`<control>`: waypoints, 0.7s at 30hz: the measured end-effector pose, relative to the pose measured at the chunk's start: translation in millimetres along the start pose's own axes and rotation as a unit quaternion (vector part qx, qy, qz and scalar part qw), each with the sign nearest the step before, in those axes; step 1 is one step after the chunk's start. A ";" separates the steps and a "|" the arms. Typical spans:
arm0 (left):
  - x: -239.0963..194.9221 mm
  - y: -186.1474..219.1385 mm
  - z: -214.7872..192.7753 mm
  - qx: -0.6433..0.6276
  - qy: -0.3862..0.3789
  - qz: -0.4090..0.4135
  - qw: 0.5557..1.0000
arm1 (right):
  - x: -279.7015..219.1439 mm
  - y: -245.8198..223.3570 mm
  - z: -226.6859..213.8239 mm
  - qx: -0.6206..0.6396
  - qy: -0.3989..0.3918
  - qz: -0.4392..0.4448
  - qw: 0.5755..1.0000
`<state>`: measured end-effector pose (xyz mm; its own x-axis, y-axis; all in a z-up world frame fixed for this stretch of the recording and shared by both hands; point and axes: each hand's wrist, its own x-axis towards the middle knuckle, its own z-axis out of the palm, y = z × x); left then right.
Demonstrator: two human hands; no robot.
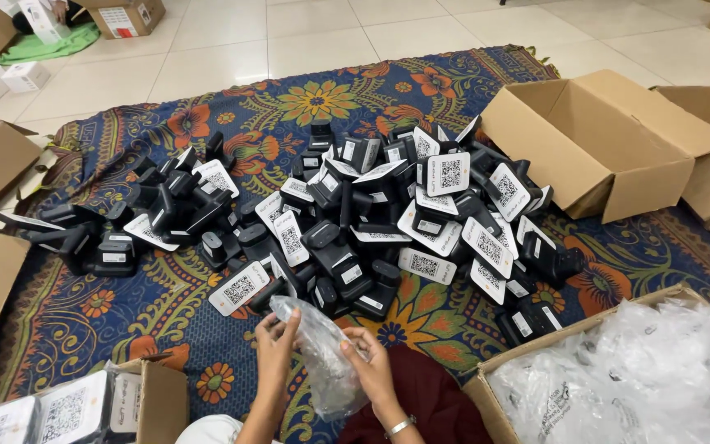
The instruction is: The person packs electronic devices with QR codes into plastic bags and then places them into cardboard boxes.
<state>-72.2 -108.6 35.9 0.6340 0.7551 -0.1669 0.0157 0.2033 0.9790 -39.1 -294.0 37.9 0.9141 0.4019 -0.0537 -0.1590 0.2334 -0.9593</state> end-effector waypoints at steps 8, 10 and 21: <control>-8.9 21.9 -9.8 0.044 -0.069 0.049 0.995 | 9.3 21.8 -7.7 0.010 -0.027 0.005 1.000; -10.7 27.5 -15.0 0.039 -0.056 0.087 0.994 | 11.4 22.3 -10.8 0.023 -0.030 0.002 0.999; -2.5 45.4 -26.3 -0.064 -0.029 0.123 0.990 | 3.1 -8.0 -17.6 0.103 -0.042 0.182 0.977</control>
<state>-93.4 -84.9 77.7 0.6493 0.7558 0.0842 -0.2398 0.0984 0.9658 -28.4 -310.3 40.5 0.7502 0.5612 -0.3498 -0.5478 0.2312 -0.8040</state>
